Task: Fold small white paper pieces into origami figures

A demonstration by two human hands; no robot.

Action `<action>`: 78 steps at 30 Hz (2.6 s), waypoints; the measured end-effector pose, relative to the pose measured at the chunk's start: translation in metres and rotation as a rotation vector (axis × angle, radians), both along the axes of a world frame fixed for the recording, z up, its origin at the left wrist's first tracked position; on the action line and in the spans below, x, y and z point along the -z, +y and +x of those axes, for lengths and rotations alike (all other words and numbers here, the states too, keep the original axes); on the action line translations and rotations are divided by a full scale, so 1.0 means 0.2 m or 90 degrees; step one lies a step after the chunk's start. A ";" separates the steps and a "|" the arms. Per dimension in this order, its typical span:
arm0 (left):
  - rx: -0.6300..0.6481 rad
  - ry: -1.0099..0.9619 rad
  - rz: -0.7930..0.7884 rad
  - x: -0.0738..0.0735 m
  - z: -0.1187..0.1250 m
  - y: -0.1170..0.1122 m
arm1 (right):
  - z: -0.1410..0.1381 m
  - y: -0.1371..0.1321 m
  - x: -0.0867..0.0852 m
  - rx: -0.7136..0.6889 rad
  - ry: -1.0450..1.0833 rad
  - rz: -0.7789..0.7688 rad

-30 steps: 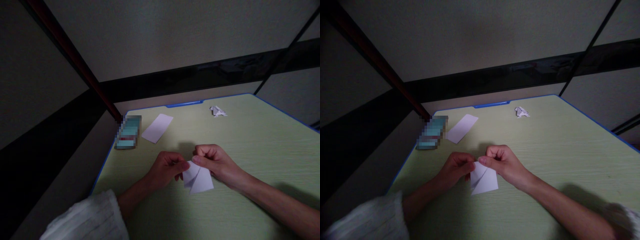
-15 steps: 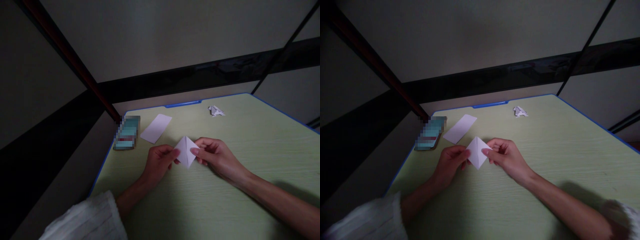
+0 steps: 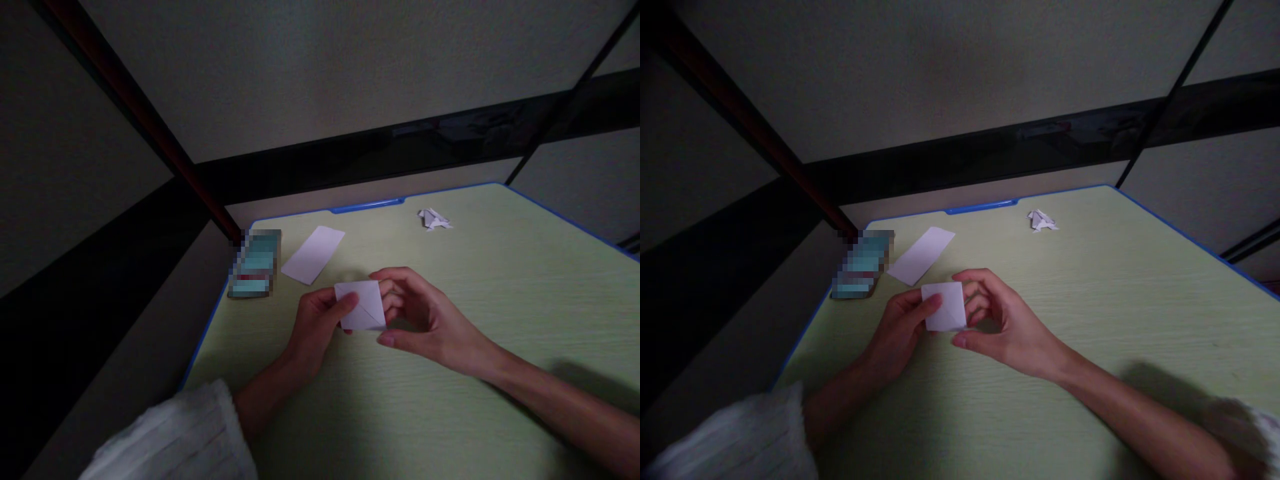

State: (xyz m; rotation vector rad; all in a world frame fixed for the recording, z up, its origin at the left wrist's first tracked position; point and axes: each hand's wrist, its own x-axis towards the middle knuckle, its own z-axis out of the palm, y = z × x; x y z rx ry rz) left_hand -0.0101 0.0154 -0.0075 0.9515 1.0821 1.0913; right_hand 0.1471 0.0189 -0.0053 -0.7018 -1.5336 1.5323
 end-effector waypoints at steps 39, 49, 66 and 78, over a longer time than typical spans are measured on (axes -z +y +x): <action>0.050 -0.260 -0.171 -0.04 0.02 -0.02 | 0.01 -0.02 -0.01 0.047 0.031 0.014; 0.031 -0.271 -0.166 -0.02 0.01 0.00 | 0.03 -0.01 0.00 0.030 0.047 -0.033; 0.037 -0.112 -0.092 -0.02 0.01 0.00 | 0.02 0.02 -0.01 0.059 -0.109 0.175; 0.049 0.051 -0.022 -0.05 0.01 0.00 | 0.01 0.05 0.00 0.116 -0.053 0.073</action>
